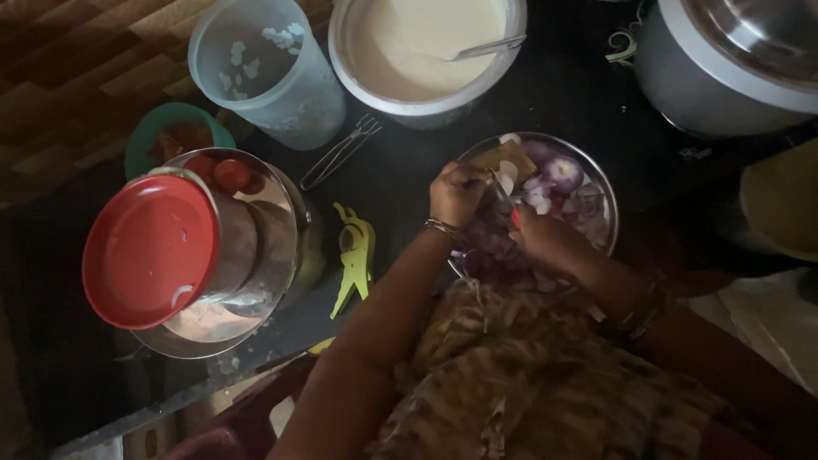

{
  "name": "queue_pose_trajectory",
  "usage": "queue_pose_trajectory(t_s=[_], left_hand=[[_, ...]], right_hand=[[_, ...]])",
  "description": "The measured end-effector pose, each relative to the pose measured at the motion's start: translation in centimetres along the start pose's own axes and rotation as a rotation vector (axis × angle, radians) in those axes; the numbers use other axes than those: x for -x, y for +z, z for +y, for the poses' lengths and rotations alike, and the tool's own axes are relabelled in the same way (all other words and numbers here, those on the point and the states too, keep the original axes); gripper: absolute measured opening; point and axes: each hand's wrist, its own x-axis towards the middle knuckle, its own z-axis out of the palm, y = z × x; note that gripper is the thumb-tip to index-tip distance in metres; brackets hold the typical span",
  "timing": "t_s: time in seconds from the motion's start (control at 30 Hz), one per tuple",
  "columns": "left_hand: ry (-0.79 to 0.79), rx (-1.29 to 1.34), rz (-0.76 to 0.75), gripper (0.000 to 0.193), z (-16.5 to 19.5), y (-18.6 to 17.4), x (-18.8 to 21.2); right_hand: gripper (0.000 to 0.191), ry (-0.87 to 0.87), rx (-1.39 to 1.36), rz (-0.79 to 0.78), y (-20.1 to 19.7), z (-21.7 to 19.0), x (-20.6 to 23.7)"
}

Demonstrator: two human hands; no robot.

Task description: The person chops red onions on a metal plate using a small knife. They hold the onion with one hand and slice it into small pieces, placing the chopped pieces on the plate. The task is performed continuously throughout the clip.

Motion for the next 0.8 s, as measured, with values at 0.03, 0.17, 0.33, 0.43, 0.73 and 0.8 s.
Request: queue_pose_trajectory(t_s=[0.03,0.17,0.33,0.43,0.73,0.8], left_hand=[[-0.013,-0.014,0.0,0.012,-0.3,0.1,0.0],[0.023,0.038,0.034,0.012,-1.3,0.4,0.2],[0.174,-0.19,-0.036,0.015,-1.0,0.3,0.5],[0.127,-0.175,-0.11,0.017,0.1,-0.2,1.4],[0.112,-0.301,-0.182,0.015,-0.2,-1.0,0.1],[0.125,-0.27,-0.182,0.015,-0.3,-1.0,0.3]], right_hand=[[0.047,-0.003,0.004,0.0,0.2,-0.2,-0.6],[0.035,-0.094,-0.077,0.145,3.0,-0.4,-4.6],[0.042,-0.212,-0.132,0.175,4.8,1.8,-7.3],[0.046,-0.132,-0.14,0.155,4.3,2.8,-5.8],[0.04,0.022,0.098,0.071,2.5,0.2,-3.6],[0.036,0.134,-0.021,0.069,2.0,-0.5,-4.8]])
